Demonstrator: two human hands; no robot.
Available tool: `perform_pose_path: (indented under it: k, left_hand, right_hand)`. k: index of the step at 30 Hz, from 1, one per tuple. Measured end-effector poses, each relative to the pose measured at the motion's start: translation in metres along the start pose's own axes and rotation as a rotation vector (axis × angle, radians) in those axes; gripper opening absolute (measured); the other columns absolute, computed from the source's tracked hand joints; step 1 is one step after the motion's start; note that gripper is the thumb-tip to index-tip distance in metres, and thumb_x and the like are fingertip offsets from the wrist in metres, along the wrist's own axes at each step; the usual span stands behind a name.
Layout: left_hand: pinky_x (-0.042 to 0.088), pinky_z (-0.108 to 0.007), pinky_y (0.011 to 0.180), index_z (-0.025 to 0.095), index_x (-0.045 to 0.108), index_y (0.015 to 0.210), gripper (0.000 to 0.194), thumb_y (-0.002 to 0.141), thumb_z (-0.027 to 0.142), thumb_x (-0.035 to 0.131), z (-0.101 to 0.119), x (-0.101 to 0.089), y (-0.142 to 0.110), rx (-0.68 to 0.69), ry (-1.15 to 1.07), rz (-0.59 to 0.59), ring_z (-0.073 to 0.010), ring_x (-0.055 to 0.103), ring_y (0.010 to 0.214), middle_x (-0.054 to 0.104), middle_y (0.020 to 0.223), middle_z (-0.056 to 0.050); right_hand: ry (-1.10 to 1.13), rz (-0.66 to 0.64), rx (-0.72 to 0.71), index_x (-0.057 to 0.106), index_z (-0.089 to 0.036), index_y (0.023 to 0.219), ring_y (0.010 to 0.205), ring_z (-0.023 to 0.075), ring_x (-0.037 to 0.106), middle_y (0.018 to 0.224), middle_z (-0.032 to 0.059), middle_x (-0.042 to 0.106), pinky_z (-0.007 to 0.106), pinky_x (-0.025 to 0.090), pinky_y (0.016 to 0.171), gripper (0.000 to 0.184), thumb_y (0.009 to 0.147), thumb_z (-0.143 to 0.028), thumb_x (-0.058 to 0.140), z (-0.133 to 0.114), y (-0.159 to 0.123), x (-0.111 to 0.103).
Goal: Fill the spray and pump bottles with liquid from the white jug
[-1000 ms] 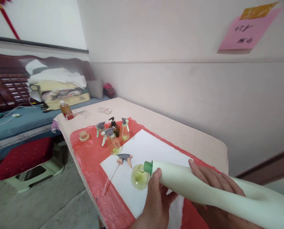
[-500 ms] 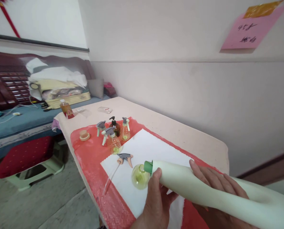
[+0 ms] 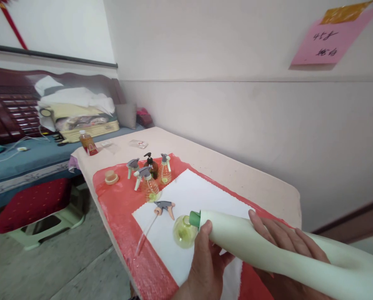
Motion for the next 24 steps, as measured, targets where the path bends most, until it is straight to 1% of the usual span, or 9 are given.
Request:
perform_pose_path:
  k: [2,5,10,14,19,24]
  left_hand:
    - [0.042,-0.041,0.095,0.008,0.055,0.131,0.064,0.087,0.055,0.047,0.0002,0.0012,-0.0008,0.000,0.004,-0.026,-0.0335,0.050,0.124,0.062,0.127,-0.018]
    - [0.042,-0.042,0.095,0.007,0.055,0.131,0.065,0.087,0.055,0.046,-0.0005,0.0011,-0.0008,-0.001,0.002,-0.027,-0.0338,0.049,0.124,0.062,0.127,-0.018]
    - [0.042,-0.043,0.095,0.008,0.054,0.132,0.065,0.087,0.054,0.048,-0.0014,0.0002,0.0001,-0.007,-0.011,-0.004,-0.0341,0.049,0.124,0.061,0.128,-0.018]
    - [0.041,-0.042,0.097,0.008,0.054,0.131,0.064,0.087,0.054,0.047,-0.0003,0.0011,-0.0005,-0.002,-0.006,-0.023,-0.0340,0.049,0.125,0.061,0.128,-0.017]
    - [0.040,-0.042,0.098,0.008,0.055,0.131,0.065,0.088,0.055,0.044,-0.0004,0.0006,-0.0010,-0.016,0.001,-0.024,-0.0338,0.048,0.125,0.061,0.128,-0.017]
    - [0.040,-0.042,0.098,0.008,0.055,0.131,0.066,0.088,0.056,0.043,-0.0006,0.0020,-0.0015,-0.010,-0.002,-0.065,-0.0338,0.048,0.126,0.061,0.128,-0.017]
  right_hand:
    - [-0.002,0.010,-0.007,0.035,-0.013,0.145,0.127,0.0407,0.047,0.144,0.0194,0.046,0.058,0.043,0.100,0.059,0.087,-0.012,0.047,-0.0006,0.0001,-0.0004]
    - [-0.005,0.013,-0.018,0.035,-0.013,0.145,0.129,0.0406,0.045,0.146,0.0189,0.042,0.059,0.042,0.101,0.059,0.087,-0.011,0.047,-0.0011,0.0000,-0.0013]
    - [-0.008,-0.006,-0.010,0.034,-0.015,0.146,0.127,0.0391,0.047,0.144,0.0185,0.046,0.057,0.044,0.100,0.059,0.088,-0.013,0.046,-0.0005,0.0003,-0.0010]
    - [-0.002,0.019,-0.008,0.034,-0.015,0.146,0.127,0.0391,0.048,0.143,0.0186,0.047,0.058,0.042,0.101,0.059,0.088,-0.014,0.046,-0.0008,0.0015,-0.0022]
    - [0.011,-0.004,0.011,0.034,-0.015,0.146,0.127,0.0393,0.048,0.141,0.0184,0.049,0.058,0.043,0.102,0.059,0.089,-0.013,0.046,-0.0016,0.0009,-0.0025]
    - [0.019,0.014,0.019,0.034,-0.014,0.146,0.126,0.0398,0.049,0.139,0.0181,0.051,0.059,0.043,0.102,0.058,0.089,-0.013,0.045,-0.0024,-0.0008,-0.0020]
Point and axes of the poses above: each hand's wrist, its own y-axis towards the middle knuckle, its own x-axis out of the palm, z = x × y, the point moved 3 cm from there along y, towards the middle knuckle
